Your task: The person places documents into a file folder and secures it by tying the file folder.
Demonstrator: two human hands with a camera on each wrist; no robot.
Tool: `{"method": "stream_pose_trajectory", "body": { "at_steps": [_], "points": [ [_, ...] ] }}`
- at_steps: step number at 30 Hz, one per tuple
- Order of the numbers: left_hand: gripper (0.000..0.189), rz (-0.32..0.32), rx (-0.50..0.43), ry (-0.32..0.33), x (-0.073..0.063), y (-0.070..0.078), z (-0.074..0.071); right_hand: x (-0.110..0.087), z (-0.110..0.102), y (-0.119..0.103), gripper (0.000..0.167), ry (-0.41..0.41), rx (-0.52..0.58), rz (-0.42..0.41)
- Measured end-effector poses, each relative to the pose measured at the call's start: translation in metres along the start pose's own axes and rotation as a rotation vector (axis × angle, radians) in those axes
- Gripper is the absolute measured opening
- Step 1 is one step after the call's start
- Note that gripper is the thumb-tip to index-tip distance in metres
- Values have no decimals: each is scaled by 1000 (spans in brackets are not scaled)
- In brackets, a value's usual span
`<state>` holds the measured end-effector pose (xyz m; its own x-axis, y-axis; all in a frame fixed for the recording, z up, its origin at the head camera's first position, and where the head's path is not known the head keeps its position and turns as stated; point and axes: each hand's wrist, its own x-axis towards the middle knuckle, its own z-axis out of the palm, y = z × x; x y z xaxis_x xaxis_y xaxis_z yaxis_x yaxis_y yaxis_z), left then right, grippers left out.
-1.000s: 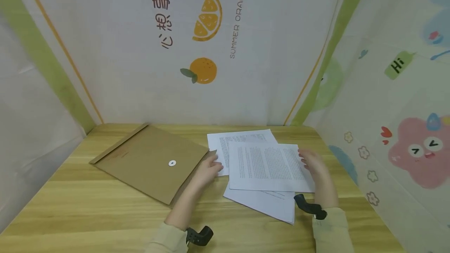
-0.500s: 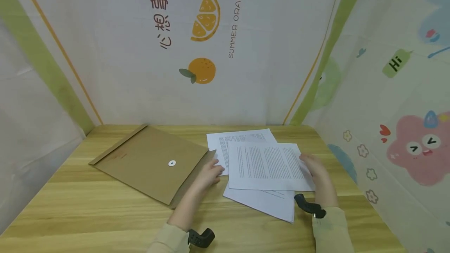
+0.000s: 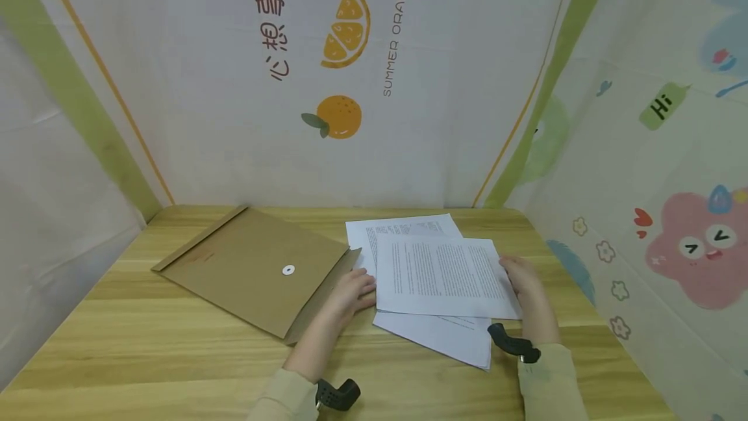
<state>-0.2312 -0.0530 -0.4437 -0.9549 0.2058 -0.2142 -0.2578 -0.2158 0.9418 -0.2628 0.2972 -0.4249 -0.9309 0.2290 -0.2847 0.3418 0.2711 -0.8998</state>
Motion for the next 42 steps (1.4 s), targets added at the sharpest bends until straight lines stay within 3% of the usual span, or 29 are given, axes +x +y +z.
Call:
{"method": "stream_pose_trajectory", "body": {
  "at_steps": [8, 13, 20, 24, 33, 42],
  "points": [
    [60, 6, -24, -2, 1, -3, -4, 2, -2, 3, 55, 37, 58, -2],
    [58, -3, -16, 2, 3, -5, -5, 4, -4, 8, 54, 40, 14, -25],
    [45, -6, 130, -30, 1, -10, -3, 6, 4, 16, 54, 33, 47, -40],
    [48, 27, 193, -71, 0, -14, 0, 6, 6, 17, 54, 24, 66, -54],
    [57, 100, 159, -66, -2, -13, 1, 4, 7, 13, 55, 37, 56, -16],
    [55, 145, 145, -80, -1, -6, -2, 4, 5, 10, 61, 16, 74, -36]
  ]
}}
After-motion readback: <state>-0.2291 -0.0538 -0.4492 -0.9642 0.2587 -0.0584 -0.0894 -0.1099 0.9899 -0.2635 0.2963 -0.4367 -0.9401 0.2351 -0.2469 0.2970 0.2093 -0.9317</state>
